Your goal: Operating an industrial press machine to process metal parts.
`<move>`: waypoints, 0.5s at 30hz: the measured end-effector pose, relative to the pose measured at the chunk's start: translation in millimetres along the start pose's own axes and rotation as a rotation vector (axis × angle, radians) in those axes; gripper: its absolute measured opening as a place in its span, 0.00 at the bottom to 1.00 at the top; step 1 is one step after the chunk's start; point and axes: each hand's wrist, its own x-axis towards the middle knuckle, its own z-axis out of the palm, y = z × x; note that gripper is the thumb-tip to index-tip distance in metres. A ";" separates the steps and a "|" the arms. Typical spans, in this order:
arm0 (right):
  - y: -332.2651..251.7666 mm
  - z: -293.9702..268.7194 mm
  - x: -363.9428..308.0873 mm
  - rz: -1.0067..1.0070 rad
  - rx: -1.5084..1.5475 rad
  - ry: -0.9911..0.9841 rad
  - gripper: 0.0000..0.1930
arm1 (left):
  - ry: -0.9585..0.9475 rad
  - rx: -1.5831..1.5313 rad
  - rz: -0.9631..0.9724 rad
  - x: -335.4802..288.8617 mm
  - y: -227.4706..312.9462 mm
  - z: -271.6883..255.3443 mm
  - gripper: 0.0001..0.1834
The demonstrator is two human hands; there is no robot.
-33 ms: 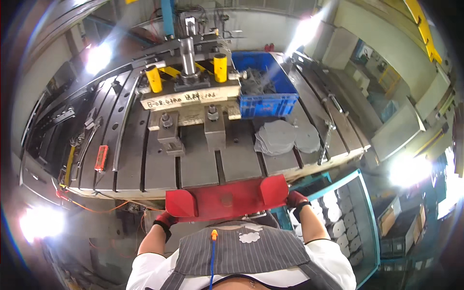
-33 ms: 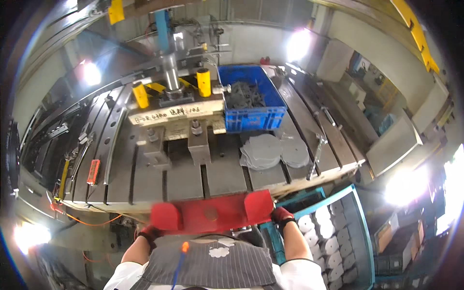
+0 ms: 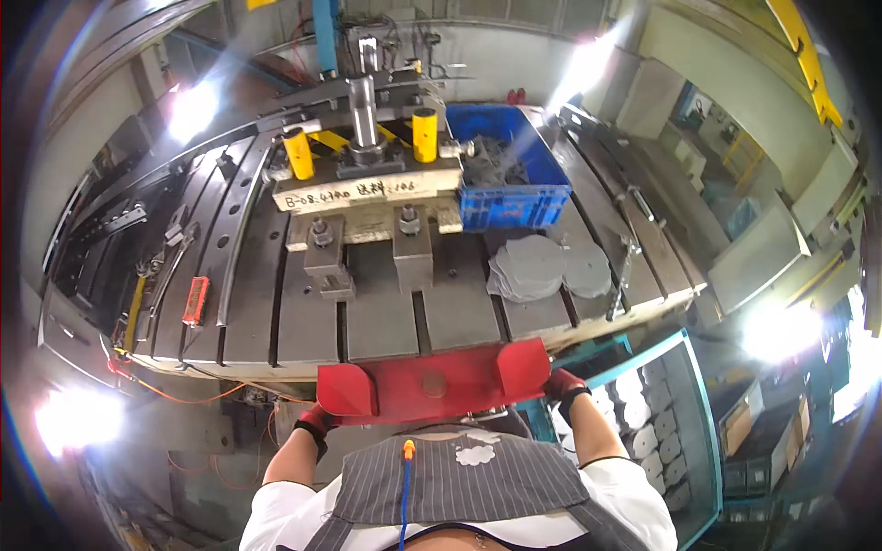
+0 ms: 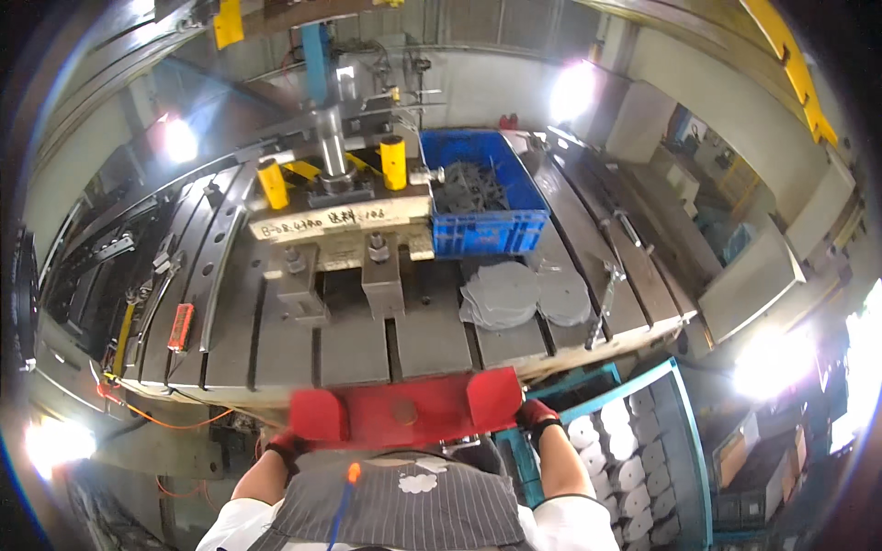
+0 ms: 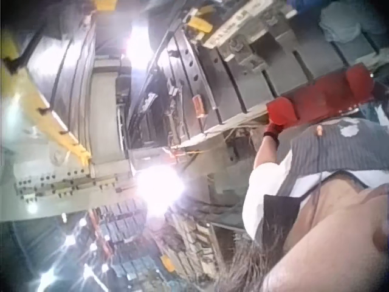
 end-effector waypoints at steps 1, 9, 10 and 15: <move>2.4 -1.1 1.0 0.035 0.019 -0.020 0.12 | 0.106 0.000 -0.070 -20.8 24.6 41.3 0.20; 8.0 12.4 28.5 -0.033 -0.091 0.068 0.13 | -0.061 0.717 0.332 31.2 -10.7 -14.0 0.26; 14.0 24.2 38.2 -0.078 -0.140 0.120 0.13 | -0.066 0.705 0.328 33.6 -8.2 -11.6 0.26; 47.9 92.3 76.9 -0.060 0.107 0.362 0.11 | -0.076 0.677 0.341 38.4 0.1 -4.3 0.24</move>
